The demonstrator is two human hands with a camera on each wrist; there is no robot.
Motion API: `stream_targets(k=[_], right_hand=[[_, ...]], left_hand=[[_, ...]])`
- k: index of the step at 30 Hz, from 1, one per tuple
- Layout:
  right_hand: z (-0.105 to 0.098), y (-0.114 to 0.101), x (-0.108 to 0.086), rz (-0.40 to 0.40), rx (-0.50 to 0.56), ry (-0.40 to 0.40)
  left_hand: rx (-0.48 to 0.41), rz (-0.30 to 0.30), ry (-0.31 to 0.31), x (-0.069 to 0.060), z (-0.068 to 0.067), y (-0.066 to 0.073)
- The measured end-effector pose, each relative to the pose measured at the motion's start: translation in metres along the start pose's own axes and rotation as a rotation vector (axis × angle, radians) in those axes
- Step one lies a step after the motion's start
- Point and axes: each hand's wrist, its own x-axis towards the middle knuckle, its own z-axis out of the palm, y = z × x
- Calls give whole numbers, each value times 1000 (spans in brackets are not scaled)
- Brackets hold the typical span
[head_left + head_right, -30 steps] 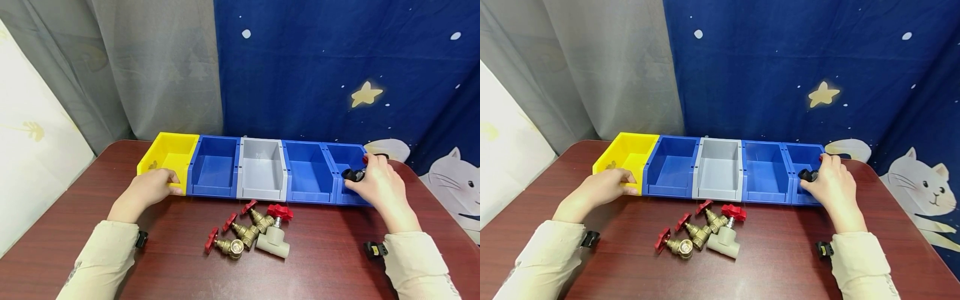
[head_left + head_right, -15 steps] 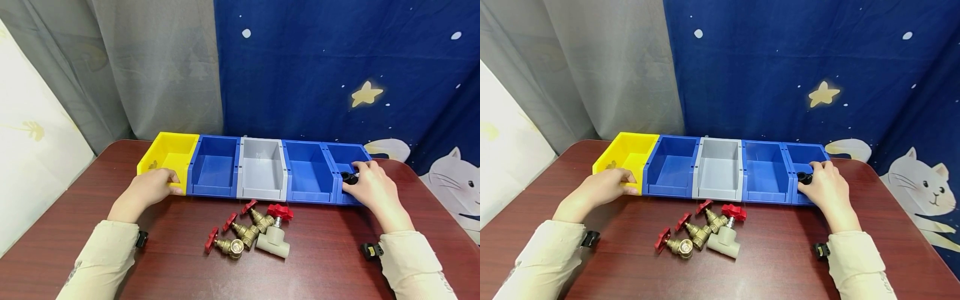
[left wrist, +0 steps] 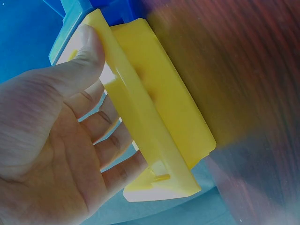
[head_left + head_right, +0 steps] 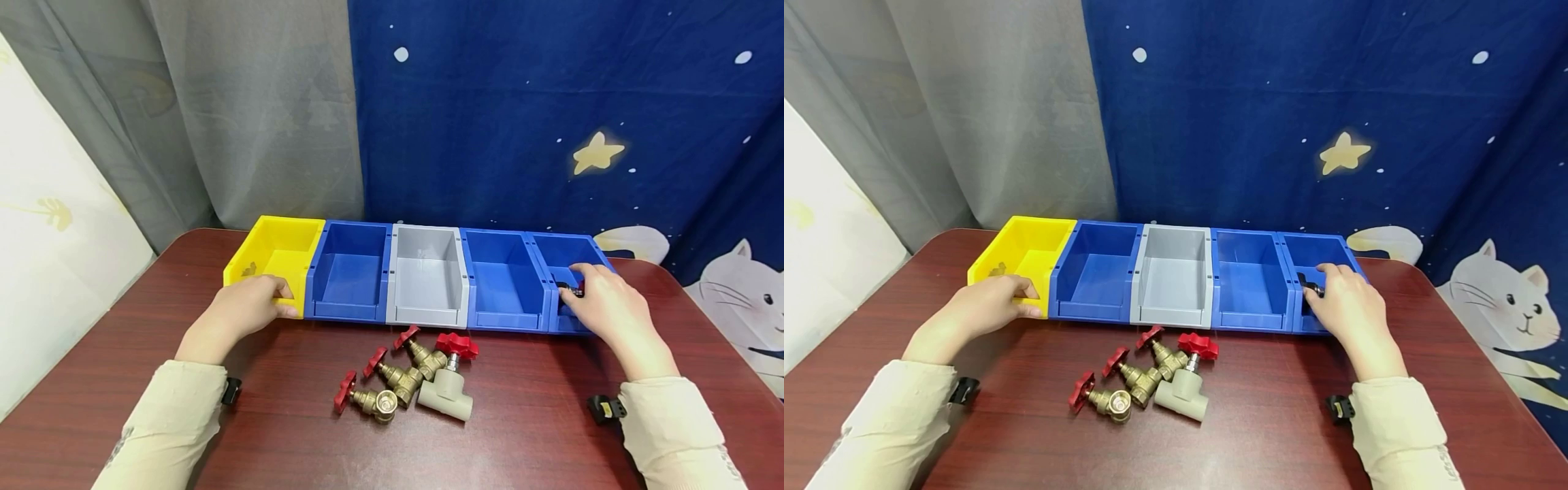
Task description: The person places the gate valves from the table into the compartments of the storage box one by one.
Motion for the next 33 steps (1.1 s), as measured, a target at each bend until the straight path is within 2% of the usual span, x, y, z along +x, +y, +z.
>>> stream_targets(k=[11,17,33], right_hand=[[-20,-21,-9,-29,42,64],[-29,-38,-16,-80,52,102],[-36,-79,-34,-226,-8,-63]], left_hand=[[4,8,6,0,0,0],[2,8,8,0,1,-1],[-6,27,-14,0,-1,-4]])
